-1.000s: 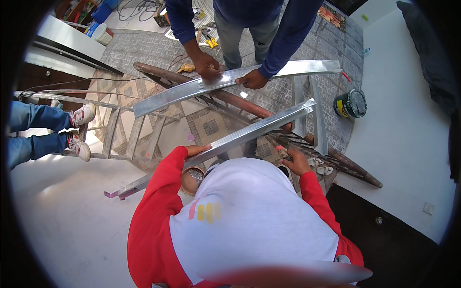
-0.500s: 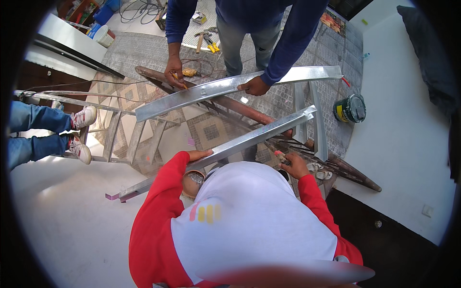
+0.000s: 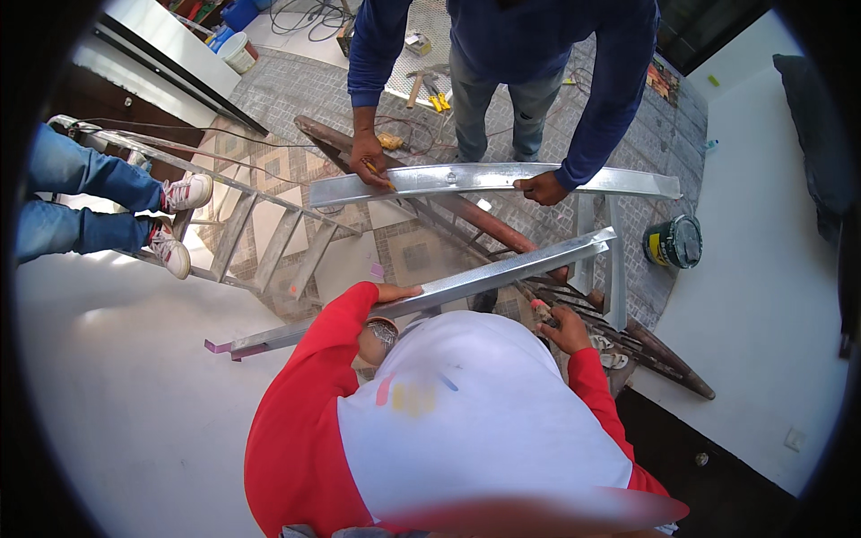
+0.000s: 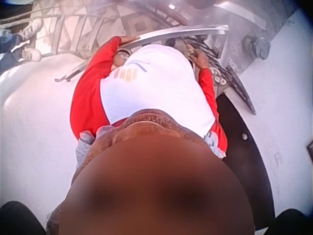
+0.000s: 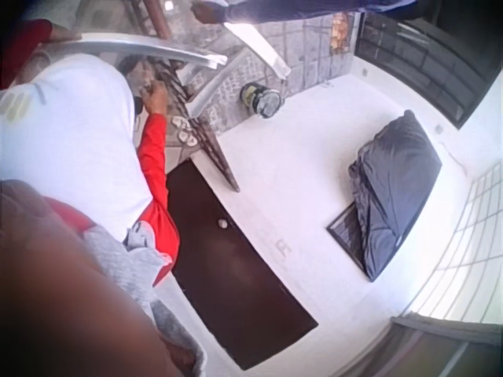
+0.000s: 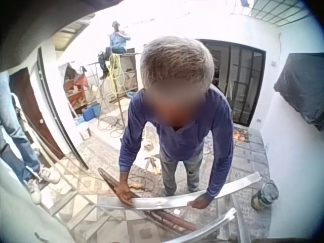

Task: The person assembles metal frame components on a tiled floor. They use a hammer to tap a purple plastic piece onto a metal bar, then use pliers to bend and shape metal bars. Finally, they use a power drill to fasten a metal piece to a wooden handrail. Other workers are visible in the background.

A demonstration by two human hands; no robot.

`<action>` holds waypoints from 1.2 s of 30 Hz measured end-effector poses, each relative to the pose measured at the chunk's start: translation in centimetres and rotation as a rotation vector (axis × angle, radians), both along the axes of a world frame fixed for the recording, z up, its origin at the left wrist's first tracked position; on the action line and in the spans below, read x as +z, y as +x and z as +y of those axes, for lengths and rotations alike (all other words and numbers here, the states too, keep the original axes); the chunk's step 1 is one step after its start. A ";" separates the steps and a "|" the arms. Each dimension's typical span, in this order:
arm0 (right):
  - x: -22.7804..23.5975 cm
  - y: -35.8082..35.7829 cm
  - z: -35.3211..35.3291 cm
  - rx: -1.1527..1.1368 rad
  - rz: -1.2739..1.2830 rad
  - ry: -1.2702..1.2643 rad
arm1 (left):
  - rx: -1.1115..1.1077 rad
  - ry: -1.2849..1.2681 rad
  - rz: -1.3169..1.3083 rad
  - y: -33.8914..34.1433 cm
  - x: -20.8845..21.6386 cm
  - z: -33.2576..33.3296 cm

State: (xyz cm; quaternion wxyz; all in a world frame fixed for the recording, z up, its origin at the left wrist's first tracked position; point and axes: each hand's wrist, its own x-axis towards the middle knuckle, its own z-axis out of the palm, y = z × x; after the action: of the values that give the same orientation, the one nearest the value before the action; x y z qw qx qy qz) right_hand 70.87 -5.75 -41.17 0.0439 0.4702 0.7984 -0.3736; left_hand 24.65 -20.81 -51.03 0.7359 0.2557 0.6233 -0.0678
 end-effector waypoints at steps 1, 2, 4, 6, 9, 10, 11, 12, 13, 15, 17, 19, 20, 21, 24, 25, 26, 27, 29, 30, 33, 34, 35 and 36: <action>0.0 0.0 0.0 0.007 -0.006 0.000 | -0.010 -0.002 0.013 0.0 0.1 0.0; 0.0 0.0 -0.1 0.021 -0.007 0.011 | -0.012 -0.004 0.018 0.1 0.2 0.1; 0.0 -0.1 -0.3 0.055 -0.011 0.053 | 0.001 0.010 -0.018 0.2 0.3 0.1; 0.0 -0.2 -0.5 0.058 -0.009 0.061 | 0.017 0.018 -0.041 0.2 0.3 0.0; 0.1 -0.5 -0.8 0.050 -0.018 0.053 | 0.028 0.027 -0.045 0.3 0.6 -0.2; 0.2 -0.6 -0.8 0.047 -0.021 0.048 | 0.027 0.035 -0.045 0.3 0.7 -0.2; 0.3 -0.6 -0.9 0.042 -0.022 0.040 | 0.032 0.029 -0.042 0.4 0.9 -0.2; 0.3 -0.7 -1.0 0.041 -0.019 0.037 | 0.040 0.040 -0.049 0.4 1.0 -0.2; 0.4 -0.7 -1.0 0.031 -0.016 0.039 | 0.054 0.039 -0.052 0.5 1.1 -0.2; 0.4 -0.7 -1.0 0.034 -0.002 0.037 | 0.066 0.033 -0.056 0.5 1.0 -0.2; 0.3 -0.6 -1.0 0.030 0.009 0.041 | 0.060 0.015 -0.048 0.5 0.7 -0.2; 0.1 -0.5 -0.9 0.026 0.015 0.047 | 0.056 0.039 -0.063 0.4 0.1 -0.4; -0.1 -0.4 -0.9 0.027 0.013 0.045 | 0.055 0.044 -0.063 0.3 -0.2 -0.5; -0.2 -0.3 -0.9 0.028 0.012 0.043 | 0.058 0.042 -0.076 0.3 -0.5 -0.5; -0.6 -0.2 -1.1 0.049 -0.012 0.029 | 0.057 0.019 -0.086 0.2 -0.8 -0.6; -0.7 -0.2 -1.1 0.053 -0.003 0.050 | 0.043 0.015 -0.070 0.2 -0.8 -0.7; -0.8 -0.1 -1.2 0.068 -0.007 0.068 | 0.036 0.018 -0.035 0.2 -0.8 -0.6; -0.9 -0.2 -1.2 0.052 -0.028 0.025 | 0.002 0.062 -0.009 0.3 -0.8 -0.6; -1.0 -0.2 -1.4 0.038 -0.068 0.002 | -0.062 0.086 0.012 0.3 -1.0 -0.4; -1.1 -0.2 -1.4 0.035 -0.062 -0.009 | -0.023 0.068 0.003 0.4 -1.1 -0.6; -1.4 -0.3 -1.4 0.052 -0.068 -0.008 | -0.020 0.111 -0.025 0.4 -2.2 -0.7; -1.6 -0.3 -1.3 0.056 -0.071 0.011 | -0.034 0.111 -0.016 0.4 -2.6 -0.7; -1.7 -0.3 -1.3 0.049 -0.060 0.001 | -0.046 0.097 0.012 0.3 -3.1 -0.8; -1.8 -0.2 -1.2 0.035 -0.059 -0.001 | -0.046 0.128 -0.018 0.2 -3.4 -0.8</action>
State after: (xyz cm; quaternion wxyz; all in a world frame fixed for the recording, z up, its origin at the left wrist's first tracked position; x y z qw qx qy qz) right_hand 70.64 -6.98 -43.00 0.0743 0.4669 0.8048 -0.3589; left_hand 24.84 -21.65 -54.48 0.7216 0.3172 0.6139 -0.0423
